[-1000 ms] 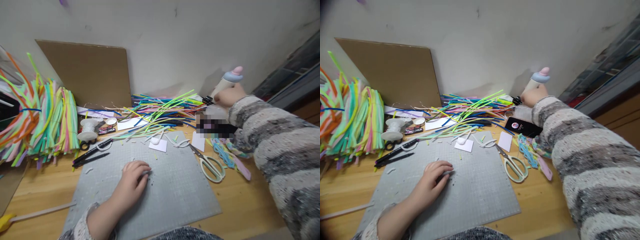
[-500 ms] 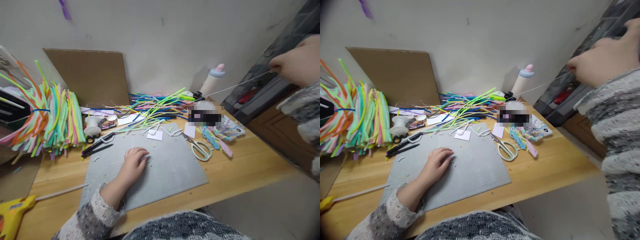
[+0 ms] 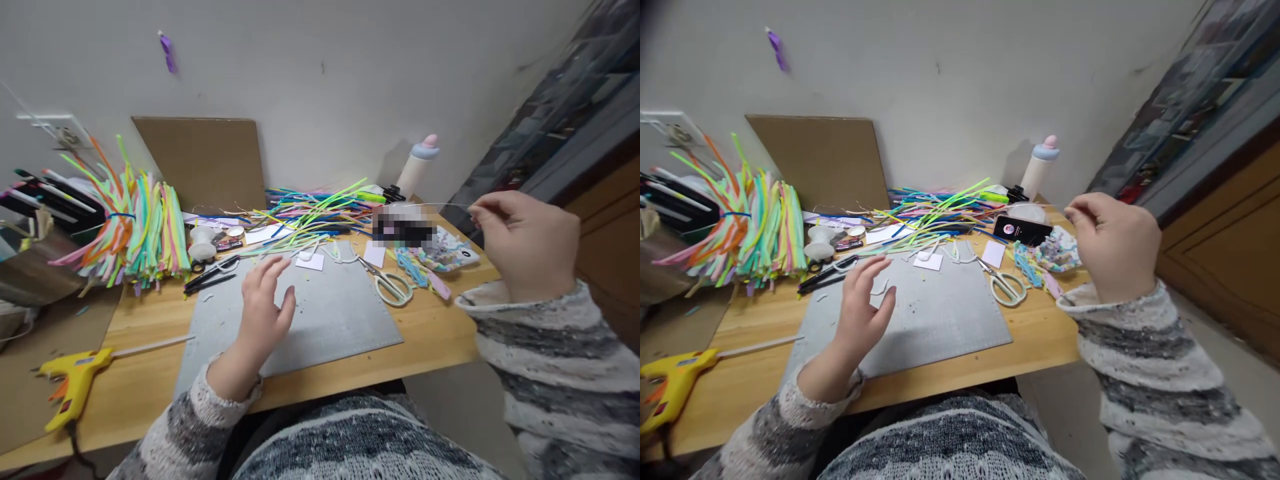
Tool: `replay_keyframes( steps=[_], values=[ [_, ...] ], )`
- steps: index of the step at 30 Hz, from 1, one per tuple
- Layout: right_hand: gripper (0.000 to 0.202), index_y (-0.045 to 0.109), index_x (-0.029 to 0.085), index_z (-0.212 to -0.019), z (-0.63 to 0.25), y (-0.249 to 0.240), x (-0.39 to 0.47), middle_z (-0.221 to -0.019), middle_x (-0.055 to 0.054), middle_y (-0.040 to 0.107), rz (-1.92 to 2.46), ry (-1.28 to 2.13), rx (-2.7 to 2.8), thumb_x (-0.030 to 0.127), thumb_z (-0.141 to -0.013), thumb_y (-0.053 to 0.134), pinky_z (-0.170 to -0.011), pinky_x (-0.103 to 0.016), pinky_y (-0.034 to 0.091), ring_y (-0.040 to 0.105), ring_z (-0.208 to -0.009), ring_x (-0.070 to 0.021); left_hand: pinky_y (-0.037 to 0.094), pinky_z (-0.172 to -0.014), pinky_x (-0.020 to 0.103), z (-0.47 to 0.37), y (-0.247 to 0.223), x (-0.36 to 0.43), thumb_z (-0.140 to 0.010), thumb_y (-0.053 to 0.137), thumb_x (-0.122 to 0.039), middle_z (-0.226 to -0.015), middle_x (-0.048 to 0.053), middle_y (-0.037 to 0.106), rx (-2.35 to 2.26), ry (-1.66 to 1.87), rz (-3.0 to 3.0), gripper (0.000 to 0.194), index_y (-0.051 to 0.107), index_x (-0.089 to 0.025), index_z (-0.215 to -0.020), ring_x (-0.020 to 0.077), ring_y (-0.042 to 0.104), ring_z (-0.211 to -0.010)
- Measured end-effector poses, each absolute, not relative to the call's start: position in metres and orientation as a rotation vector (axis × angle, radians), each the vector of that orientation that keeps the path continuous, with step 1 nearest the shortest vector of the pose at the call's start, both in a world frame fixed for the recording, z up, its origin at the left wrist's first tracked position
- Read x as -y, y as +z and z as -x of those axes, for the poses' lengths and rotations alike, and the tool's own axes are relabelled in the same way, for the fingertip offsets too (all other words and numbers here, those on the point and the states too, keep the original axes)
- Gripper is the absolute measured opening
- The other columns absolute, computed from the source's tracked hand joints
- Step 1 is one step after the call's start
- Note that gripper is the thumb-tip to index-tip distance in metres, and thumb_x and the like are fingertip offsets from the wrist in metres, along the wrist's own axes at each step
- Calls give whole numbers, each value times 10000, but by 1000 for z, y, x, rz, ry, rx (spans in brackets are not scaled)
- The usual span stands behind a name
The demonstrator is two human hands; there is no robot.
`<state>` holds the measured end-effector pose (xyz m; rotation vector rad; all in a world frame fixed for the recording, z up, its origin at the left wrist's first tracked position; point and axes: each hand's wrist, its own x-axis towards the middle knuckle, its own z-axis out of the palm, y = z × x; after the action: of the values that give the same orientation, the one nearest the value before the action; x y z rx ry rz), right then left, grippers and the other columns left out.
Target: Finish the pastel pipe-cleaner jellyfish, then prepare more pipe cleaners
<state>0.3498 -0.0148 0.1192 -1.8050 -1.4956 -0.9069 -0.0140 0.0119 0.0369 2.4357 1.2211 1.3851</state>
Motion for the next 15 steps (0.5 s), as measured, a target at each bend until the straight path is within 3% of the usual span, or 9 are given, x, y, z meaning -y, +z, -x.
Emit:
replay_keyframes(
  steps=[5,11,15],
  values=[
    [176,698,171,-786,-336,129,35,-685,-66,715,1476,-1157,1658,275,-865,581,-714,-335,447,602,-628,-193,314,-1118,471,-5,61,-2,-843,567,-132,-1424,145,436,-1246,1469,-2436,579,384,-207,-1387,262,385,-1349],
    [110,640,217,-774,-325,156,67,-588,-13,643,1350,-1220,1691,220,-870,585,-849,-394,480,563,-604,-161,232,-1149,500,-32,71,7,-868,580,-224,-1515,175,323,-1225,1438,-2559,661,283,-198,-1459,284,277,-1425],
    [60,641,234,-846,-301,151,74,-723,-1,705,1266,-1070,1782,185,-856,607,-944,-412,454,616,-700,-162,139,-1168,527,-52,82,13,-924,535,-317,-1524,184,332,-1202,1470,-2653,625,264,-176,-1470,281,263,-1439]
  ],
)
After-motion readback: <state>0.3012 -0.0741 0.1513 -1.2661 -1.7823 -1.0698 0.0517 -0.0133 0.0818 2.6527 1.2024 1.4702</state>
